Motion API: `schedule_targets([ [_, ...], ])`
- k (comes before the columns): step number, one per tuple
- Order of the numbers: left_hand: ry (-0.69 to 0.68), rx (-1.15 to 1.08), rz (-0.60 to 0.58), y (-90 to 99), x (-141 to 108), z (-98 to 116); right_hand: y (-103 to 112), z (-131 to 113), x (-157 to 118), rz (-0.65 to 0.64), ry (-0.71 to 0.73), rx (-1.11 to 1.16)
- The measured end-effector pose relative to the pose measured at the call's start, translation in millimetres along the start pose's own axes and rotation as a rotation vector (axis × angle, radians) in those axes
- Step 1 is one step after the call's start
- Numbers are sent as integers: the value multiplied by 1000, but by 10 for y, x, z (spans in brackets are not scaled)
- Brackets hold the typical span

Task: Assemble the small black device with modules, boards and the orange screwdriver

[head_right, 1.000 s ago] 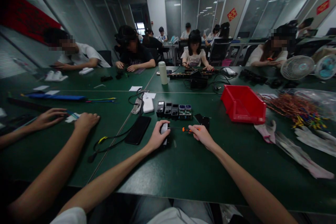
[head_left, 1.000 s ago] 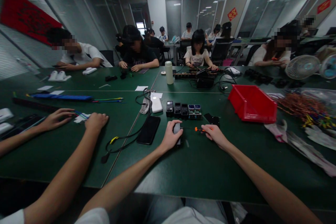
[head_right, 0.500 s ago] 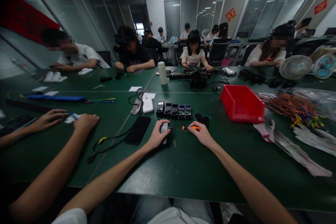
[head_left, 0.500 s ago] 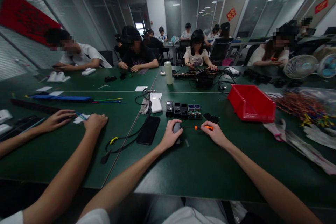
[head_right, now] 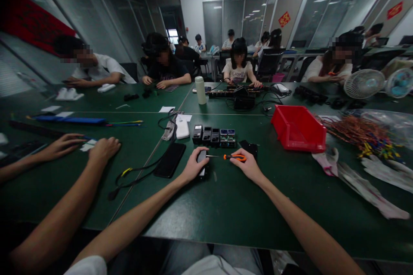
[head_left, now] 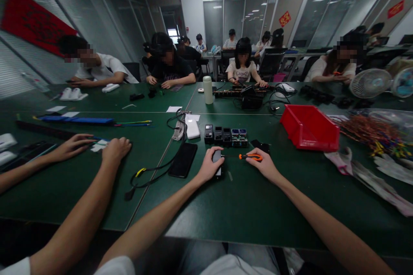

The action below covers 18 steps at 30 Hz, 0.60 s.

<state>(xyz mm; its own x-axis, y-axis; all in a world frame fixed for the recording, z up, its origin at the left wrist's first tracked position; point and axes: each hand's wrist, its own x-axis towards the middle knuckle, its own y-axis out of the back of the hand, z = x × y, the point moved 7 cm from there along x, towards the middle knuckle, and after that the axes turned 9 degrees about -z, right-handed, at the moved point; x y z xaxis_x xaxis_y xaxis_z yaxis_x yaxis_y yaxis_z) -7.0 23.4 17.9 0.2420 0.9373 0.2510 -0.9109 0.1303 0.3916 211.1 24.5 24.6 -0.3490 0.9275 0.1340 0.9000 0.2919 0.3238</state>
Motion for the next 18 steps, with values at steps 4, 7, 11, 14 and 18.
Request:
schedule_targets([
  [4, -2, 9, 2, 2, -10, 26, -79, 209, 9, 13, -160, 320],
  [7, -2, 18, 1, 1, -12, 38, -103, 271, 13, 0, -203, 358],
  [11, 7, 21, 8, 6, -8, 30, -92, 249, 13, -20, -192, 282],
  [14, 9, 21, 4, 4, -8, 33, -66, 217, 15, 0, -160, 205],
  [18, 7, 27, 6, 2, -12, 48, -44, 181, 14, 17, -108, 138],
])
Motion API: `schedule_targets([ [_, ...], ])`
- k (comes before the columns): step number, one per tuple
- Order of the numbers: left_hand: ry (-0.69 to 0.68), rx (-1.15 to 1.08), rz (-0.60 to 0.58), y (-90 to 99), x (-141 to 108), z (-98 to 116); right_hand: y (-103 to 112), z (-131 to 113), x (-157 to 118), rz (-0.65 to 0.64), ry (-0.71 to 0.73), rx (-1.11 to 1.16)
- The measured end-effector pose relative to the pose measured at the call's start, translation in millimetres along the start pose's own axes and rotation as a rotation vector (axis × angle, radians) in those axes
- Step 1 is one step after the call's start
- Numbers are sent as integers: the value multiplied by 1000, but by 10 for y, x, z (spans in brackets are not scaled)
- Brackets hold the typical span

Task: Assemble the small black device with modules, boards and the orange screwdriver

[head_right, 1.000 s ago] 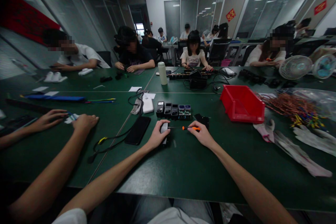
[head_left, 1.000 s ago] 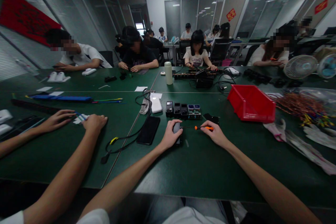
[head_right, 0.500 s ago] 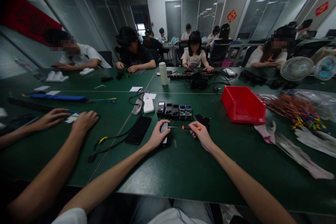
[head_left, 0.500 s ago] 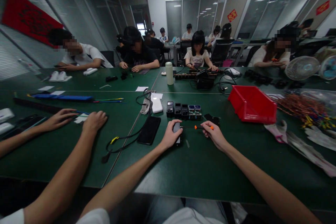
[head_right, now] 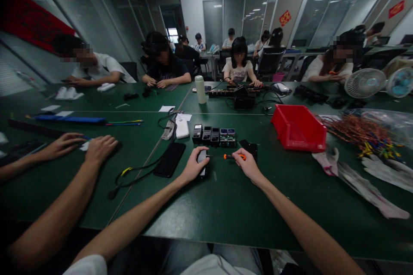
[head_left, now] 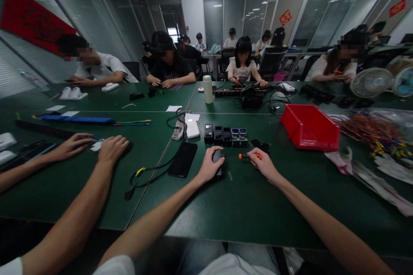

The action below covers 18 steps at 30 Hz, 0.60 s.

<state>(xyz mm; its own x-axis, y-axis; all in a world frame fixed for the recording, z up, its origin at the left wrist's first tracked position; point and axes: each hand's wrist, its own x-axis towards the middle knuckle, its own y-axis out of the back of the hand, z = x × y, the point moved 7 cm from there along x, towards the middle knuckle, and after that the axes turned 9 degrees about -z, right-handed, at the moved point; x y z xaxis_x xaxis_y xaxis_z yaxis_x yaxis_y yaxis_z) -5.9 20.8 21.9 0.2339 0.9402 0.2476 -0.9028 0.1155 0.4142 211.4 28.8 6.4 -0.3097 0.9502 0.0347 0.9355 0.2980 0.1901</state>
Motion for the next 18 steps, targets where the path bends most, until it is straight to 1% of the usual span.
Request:
schedule_targets([
  [4, -20, 2, 2, -3, -1, 5, -1, -40, -11, -5, 39, -53],
  [13, -6, -2, -17, -6, -1, -23, 16, -209, -30, -16, 136, -205],
  [18, -7, -4, -6, 3, 3, -26, 45, -263, -44, -15, 179, -282],
])
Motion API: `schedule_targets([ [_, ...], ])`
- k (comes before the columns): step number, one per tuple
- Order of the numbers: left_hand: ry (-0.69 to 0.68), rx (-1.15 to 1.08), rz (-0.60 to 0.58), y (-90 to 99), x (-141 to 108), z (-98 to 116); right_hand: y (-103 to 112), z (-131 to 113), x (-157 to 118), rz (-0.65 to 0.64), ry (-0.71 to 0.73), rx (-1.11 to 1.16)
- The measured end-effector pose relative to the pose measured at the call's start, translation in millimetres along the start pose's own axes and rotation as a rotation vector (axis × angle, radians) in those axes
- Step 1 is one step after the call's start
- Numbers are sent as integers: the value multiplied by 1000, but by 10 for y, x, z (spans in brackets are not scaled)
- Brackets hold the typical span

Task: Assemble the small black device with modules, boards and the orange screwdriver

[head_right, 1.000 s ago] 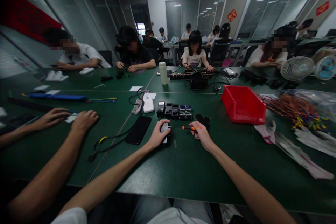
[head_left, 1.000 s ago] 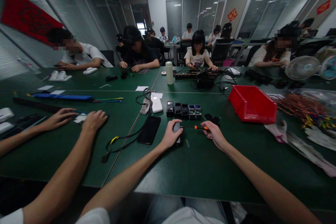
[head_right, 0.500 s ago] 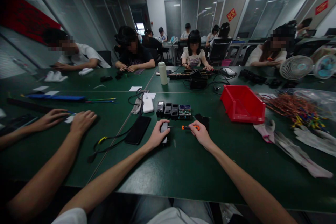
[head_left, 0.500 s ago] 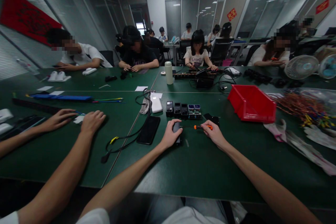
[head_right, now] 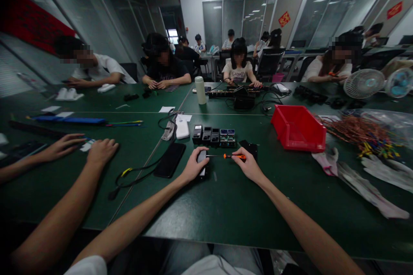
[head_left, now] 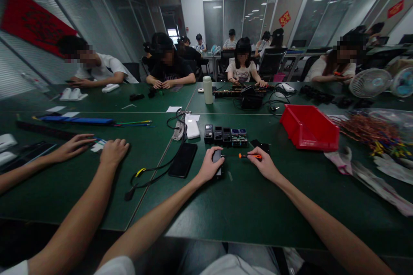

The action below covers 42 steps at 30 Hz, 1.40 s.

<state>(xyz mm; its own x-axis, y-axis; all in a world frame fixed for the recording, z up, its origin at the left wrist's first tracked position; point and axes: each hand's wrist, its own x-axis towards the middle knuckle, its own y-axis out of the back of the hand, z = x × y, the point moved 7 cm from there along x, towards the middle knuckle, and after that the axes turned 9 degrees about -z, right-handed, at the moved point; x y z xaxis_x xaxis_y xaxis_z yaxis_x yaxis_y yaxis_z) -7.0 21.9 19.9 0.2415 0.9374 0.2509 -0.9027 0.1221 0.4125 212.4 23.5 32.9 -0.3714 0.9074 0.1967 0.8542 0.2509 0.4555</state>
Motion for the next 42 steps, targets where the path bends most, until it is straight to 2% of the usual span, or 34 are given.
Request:
schedule_targets([
  [8, 20, -3, -5, 5, 1, 18, 9, 1, -7, 17, 14, 34],
  [12, -5, 0, -18, -6, -3, 47, -31, 94, -13, 67, -100, 324],
  [16, -33, 15, -24, -19, -10, 73, -141, 177, 0, 22, -196, 553],
  [20, -27, 40, -23, -21, -14, 76, -132, 260, -1, 18, -259, 471],
  [24, -25, 40, -18, -20, -13, 62, -112, 257, -6, -19, -254, 370],
  [35, -25, 19, -20, -29, -5, 39, 25, 10, -15, -11, -84, 112],
  [42, 6, 7, -19, -19, -3, 22, 50, -17, -2, -20, -13, 28],
])
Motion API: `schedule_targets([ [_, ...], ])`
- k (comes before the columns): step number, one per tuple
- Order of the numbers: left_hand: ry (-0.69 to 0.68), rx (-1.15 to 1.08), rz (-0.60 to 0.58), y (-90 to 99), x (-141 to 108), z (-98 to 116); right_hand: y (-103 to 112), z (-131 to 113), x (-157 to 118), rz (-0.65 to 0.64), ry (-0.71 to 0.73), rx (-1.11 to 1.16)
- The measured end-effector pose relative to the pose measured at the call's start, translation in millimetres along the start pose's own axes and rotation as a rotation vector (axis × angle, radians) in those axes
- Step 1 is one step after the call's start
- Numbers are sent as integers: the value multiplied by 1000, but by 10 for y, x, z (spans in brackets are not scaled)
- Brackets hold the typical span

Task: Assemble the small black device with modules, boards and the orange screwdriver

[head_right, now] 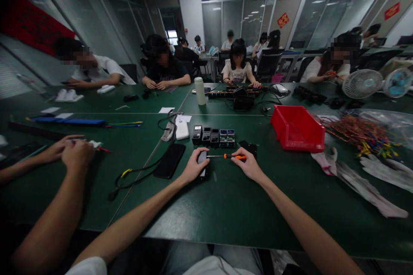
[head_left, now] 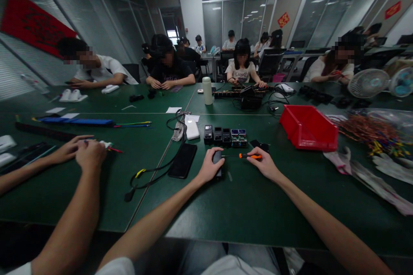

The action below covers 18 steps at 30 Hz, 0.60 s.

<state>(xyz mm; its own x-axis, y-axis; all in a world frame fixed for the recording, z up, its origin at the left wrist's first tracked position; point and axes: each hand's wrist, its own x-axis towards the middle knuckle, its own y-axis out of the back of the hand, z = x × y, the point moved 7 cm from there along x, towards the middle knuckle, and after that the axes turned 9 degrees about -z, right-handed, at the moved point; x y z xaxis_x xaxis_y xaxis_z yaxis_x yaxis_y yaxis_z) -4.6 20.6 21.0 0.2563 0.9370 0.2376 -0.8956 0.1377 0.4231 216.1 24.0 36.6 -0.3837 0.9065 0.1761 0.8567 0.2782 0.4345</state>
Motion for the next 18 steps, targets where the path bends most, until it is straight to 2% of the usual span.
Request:
schedule_targets([
  [3, 0, -2, -2, 5, 0, 6, -40, 32, -5, -1, -37, 108],
  [8, -18, 1, -21, -10, 5, 8, -182, 166, -5, -13, -143, 583],
  [10, -16, 0, -24, -14, 6, 0, -212, 212, 4, -17, -158, 654],
  [14, -4, -9, -15, -5, 9, -23, -207, 290, 4, -34, -209, 477],
  [18, 0, -16, -14, 0, 10, -41, -144, 226, -10, -19, -166, 276],
])
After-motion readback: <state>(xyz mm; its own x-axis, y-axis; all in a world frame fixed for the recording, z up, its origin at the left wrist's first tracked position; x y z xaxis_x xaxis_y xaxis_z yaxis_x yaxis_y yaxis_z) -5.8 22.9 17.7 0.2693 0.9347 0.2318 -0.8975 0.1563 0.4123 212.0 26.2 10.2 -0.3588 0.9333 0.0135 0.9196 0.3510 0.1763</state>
